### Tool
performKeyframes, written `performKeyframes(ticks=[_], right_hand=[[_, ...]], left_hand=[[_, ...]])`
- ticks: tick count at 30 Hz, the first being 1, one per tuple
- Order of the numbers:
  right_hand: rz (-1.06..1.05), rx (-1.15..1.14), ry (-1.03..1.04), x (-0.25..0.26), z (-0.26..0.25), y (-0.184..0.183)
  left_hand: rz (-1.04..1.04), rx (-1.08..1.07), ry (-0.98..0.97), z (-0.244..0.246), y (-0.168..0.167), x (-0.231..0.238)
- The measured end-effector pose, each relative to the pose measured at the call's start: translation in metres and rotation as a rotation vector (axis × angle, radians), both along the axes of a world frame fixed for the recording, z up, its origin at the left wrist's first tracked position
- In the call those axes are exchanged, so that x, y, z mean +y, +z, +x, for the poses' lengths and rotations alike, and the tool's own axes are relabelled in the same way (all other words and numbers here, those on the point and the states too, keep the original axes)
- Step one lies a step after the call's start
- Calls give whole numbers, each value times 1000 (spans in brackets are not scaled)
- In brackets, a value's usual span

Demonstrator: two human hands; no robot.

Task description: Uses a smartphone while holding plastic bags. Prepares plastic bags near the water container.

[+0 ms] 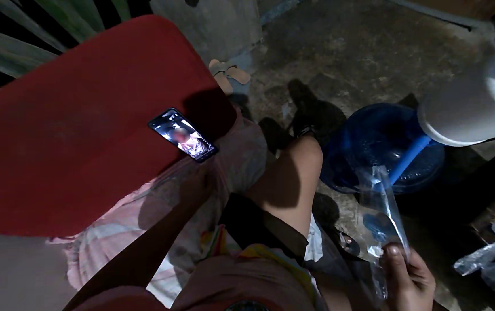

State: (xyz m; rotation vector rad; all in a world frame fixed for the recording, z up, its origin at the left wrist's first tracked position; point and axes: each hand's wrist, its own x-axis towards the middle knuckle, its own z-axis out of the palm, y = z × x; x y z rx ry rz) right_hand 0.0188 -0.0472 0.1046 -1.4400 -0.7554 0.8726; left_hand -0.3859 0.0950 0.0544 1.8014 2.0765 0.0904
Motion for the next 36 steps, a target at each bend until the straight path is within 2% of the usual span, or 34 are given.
performKeyframes(ticks=[5,10,15,20,28,33,36], right_hand=[[-17,-5,-2,0,0,2],[3,-2,5,1,-1,2],[8,-3,6,1,0,0],[7,3,6,1,-1,0],[-7,4,7,0,0,1],[7,3,14,0,1,-1],[18,-2,19,-1,2,-3]], left_hand=[[-45,29,40,-3,6,5],[77,37,63,-18,6,13],[94,37,186,-19,11,23],[90,27,133,-11,15,18],[78,54,63,-15,3,8],[18,66,85,-17,5,11],[34,43,183,-18,6,17]])
